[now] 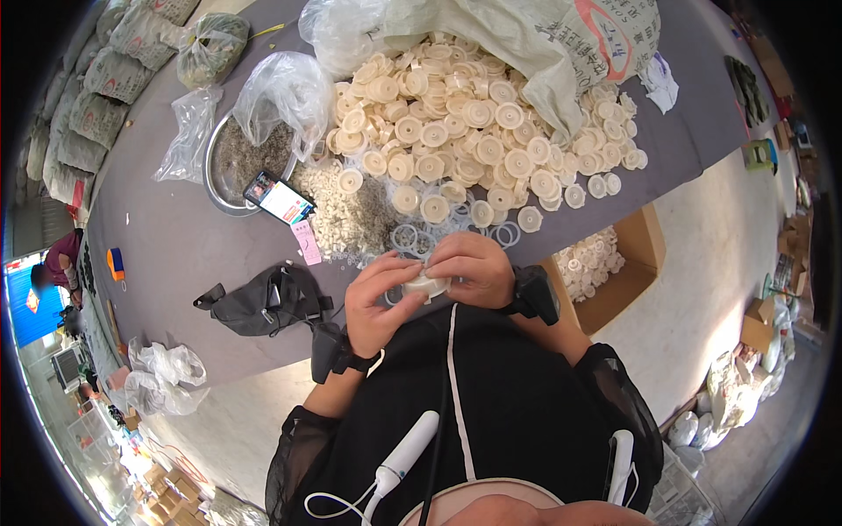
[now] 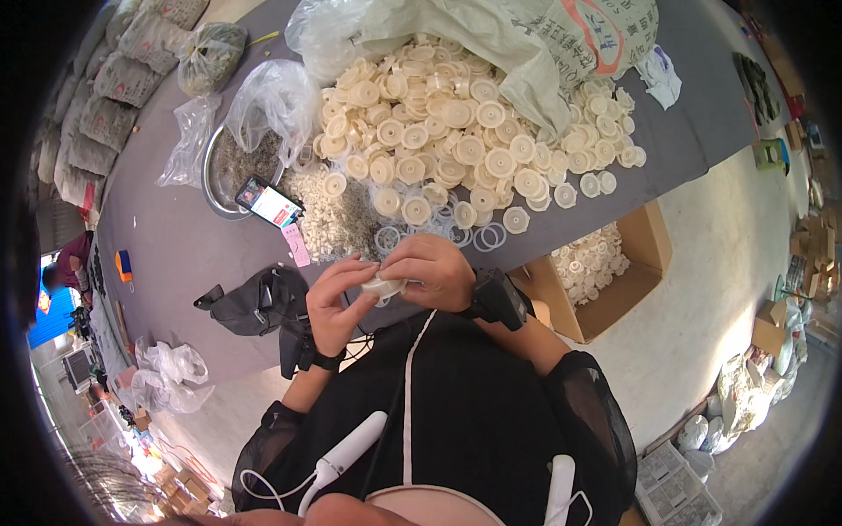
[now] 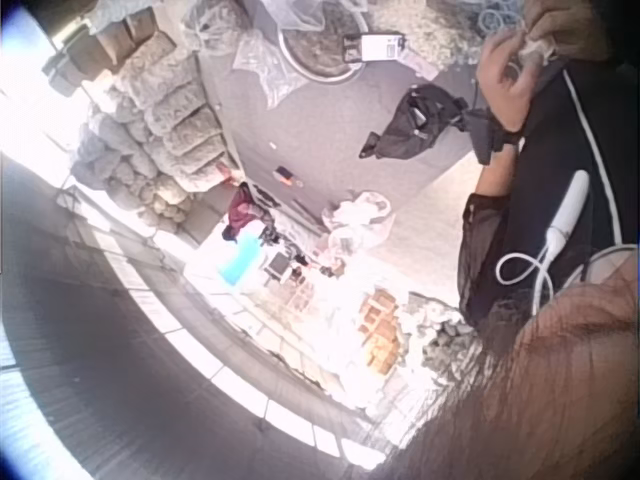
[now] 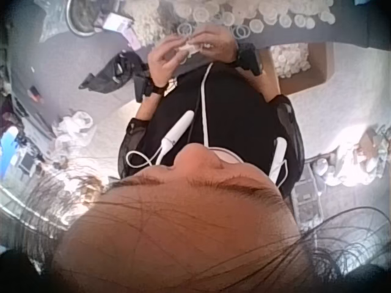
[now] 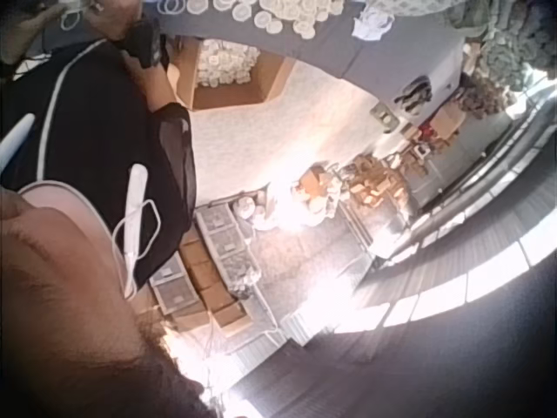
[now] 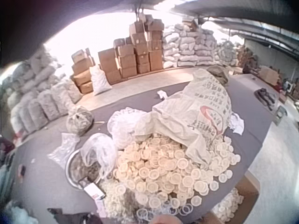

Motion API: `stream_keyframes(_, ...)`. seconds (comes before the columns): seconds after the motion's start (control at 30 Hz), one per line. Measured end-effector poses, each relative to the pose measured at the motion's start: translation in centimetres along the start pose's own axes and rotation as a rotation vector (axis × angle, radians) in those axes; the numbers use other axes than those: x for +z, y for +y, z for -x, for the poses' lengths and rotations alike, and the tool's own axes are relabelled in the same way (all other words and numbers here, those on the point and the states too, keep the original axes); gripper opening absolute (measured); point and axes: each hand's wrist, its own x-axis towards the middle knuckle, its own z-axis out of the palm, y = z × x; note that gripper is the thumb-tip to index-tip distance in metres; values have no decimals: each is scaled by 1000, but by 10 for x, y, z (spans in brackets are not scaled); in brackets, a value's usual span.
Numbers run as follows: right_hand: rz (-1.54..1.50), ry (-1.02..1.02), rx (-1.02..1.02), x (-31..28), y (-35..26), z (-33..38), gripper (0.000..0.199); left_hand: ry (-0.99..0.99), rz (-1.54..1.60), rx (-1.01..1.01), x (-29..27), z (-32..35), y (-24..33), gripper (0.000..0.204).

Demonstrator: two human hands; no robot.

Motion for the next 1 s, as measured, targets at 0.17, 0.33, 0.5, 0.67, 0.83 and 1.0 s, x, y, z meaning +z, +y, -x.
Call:
stream_keyframes(0.17,-41,2,27,2,0,2,27,65,-88,174,3,1,-2,23)
stream_keyframes(0.33,-58,43,64,9,5,4,27,156,117,103,15,8,-17,20)
stream_keyframes(0.5,-130,97,435,28,36,36,20,280,423,-130,35,13,-58,19)
stream_keyframes(0.67,-780,483,1148,10,89,56,15,598,578,-631,15,62,-174,17)
stream_keyframes(0.83,-1105,942,975,-30,90,13,25,807,435,-700,-11,91,-220,15)
stream_keyframes(1.0,-980,804,1062,-8,102,29,29,540,13,-487,-2,89,-243,18)
